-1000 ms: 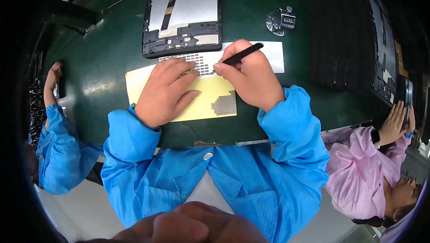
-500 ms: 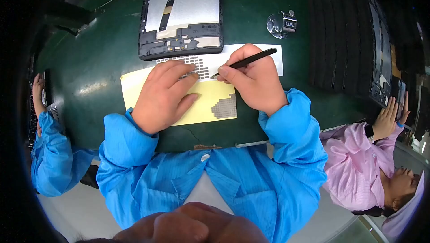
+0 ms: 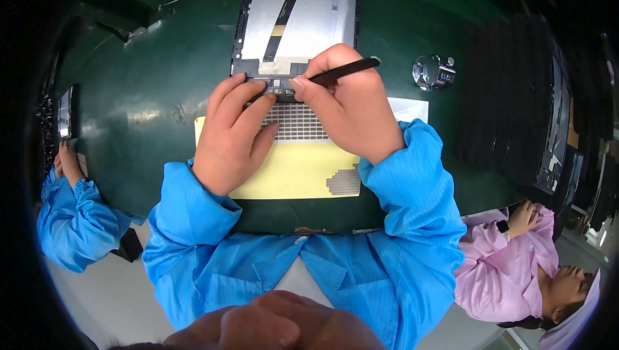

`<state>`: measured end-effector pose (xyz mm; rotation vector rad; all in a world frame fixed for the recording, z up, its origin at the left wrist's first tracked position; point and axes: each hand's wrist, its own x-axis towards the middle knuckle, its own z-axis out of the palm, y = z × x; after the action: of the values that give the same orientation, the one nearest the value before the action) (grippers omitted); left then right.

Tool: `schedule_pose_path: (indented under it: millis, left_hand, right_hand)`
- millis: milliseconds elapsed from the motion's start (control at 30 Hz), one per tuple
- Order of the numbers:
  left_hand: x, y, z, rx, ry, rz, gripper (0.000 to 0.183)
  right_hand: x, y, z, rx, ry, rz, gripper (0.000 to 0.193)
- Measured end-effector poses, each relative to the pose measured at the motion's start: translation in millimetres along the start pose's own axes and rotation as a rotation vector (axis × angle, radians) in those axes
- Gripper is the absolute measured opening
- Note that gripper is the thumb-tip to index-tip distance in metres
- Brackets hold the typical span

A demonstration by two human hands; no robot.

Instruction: Using tweezers to carefully apply small labels or components to the back of electronic screen assemblies on an assembly line.

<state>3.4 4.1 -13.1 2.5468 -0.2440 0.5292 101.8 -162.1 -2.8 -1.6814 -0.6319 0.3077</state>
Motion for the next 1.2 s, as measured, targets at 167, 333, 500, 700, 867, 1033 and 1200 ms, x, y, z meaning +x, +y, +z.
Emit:
schedule_pose_path:
  millis: [167,333,500,700,867,1033,1200]
  left_hand:
    - [-2,1,4,0.024,0.014,-0.003,0.037]
    - [-1,7,9,0.106,-0.002,-0.009,0.038]
    - [2,7,13,0.169,0.02,0.011,0.038]
    - [-7,11,11,0.292,-0.004,0.145,0.036]
    - [-8,24,16,-0.252,-0.337,0.338,0.044]
    - [-4,26,18,-0.211,-0.408,0.308,0.043]
    - [2,23,18,-0.211,-0.423,0.305,0.044]
  right_hand:
    - [-2,3,1,-0.034,-0.037,-0.01,0.014]
    - [-6,4,5,-0.107,0.003,-0.104,0.012]
    - [-8,5,0,0.002,0.101,-0.12,0.012]
    - [-87,-12,-56,0.224,-0.051,0.251,0.011]
    - [-99,-3,-47,0.209,-0.026,0.458,0.014]
    - [-95,-4,-48,0.141,-0.099,0.502,0.013]
    - [-90,-4,-48,0.14,-0.111,0.496,0.012]
